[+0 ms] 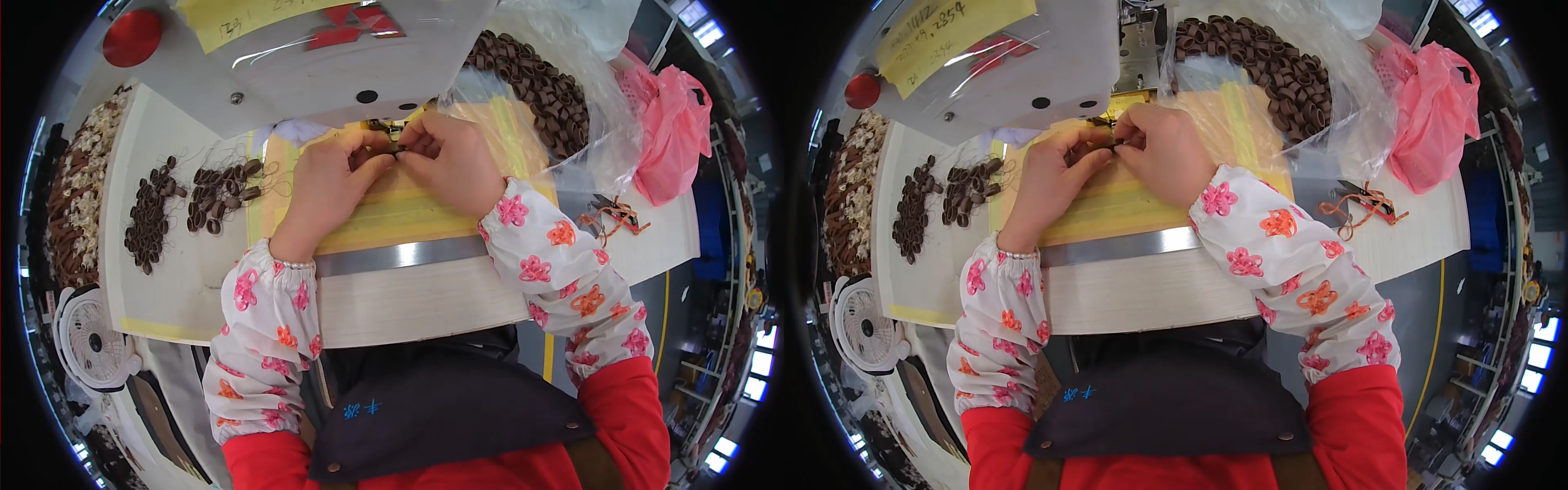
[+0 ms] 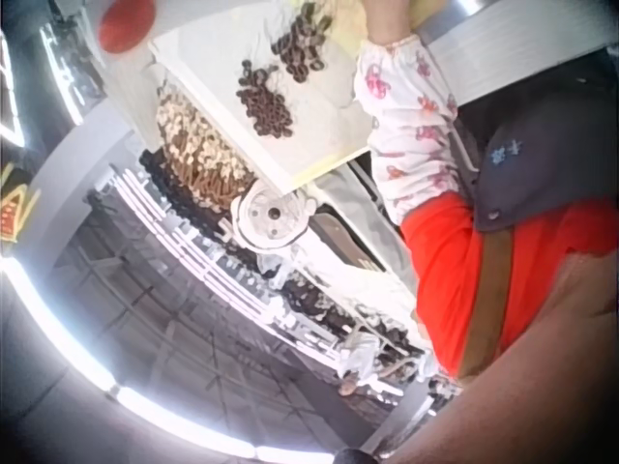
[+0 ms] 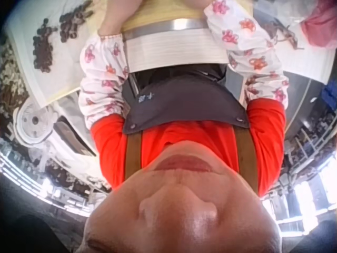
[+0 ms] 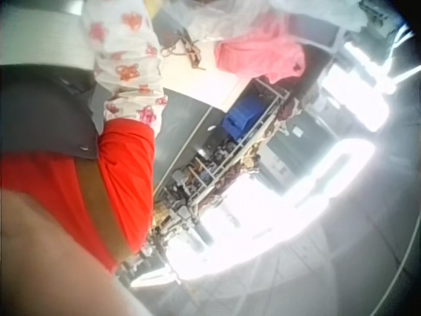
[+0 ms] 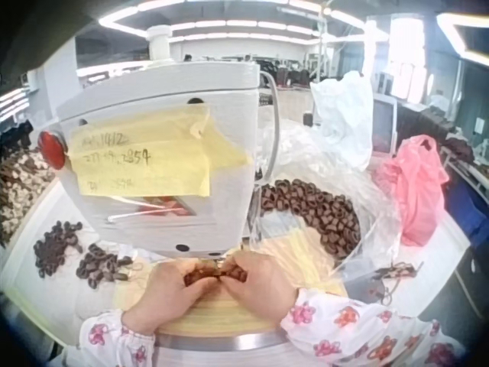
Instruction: The recorder is using an industrial sewing machine to sew small leather labels onto fabric or other leather pieces.
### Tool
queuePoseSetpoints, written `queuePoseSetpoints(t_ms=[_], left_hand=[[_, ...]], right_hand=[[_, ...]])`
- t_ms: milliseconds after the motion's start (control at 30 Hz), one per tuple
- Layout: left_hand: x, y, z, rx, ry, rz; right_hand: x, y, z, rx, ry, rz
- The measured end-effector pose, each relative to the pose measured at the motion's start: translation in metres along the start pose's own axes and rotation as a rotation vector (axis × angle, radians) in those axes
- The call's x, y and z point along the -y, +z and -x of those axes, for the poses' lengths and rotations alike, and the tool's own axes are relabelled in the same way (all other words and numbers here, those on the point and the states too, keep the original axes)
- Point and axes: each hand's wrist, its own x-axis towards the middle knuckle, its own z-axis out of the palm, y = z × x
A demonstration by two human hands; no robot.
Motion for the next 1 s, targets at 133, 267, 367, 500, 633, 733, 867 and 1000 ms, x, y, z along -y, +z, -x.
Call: queuePoseSetpoints(t_ms=[133,267,367,500,633,733,867,1000], left_hand=[[-0.001,0.004,-0.006,-0.102,0.053,-0.165],[-0.008,0.005,-0.012,-0.097,-0.069,-0.191],[-0.007,0.006,-0.013,-0.098,-0.138,-0.152],[0.001,0.009,-0.014,-0.131,-0.155,-0.133],[0.001,0.008,-0.016,-0.115,-0.178,-0.139],[0.004,0.008,-0.017,-0.109,-0.178,-0.133],[0.007,0.005,-0.019,-0.096,-0.184,-0.150],[0.000,0.000,-0.021,-0.033,-0.191,-0.204]], right_hand=[[-0.008,0.003,-0.007,-0.039,-0.055,0.042],[-0.012,0.000,-0.011,-0.080,-0.121,0.129],[-0.015,-0.001,-0.013,-0.103,-0.146,0.142],[-0.016,0.001,-0.014,-0.108,-0.182,0.169],[-0.016,0.001,-0.014,-0.113,-0.174,0.178],[-0.016,0.001,-0.014,-0.110,-0.180,0.182],[-0.014,-0.001,-0.016,-0.085,-0.198,0.188],[-0.013,-0.004,-0.018,-0.036,-0.157,0.260]])
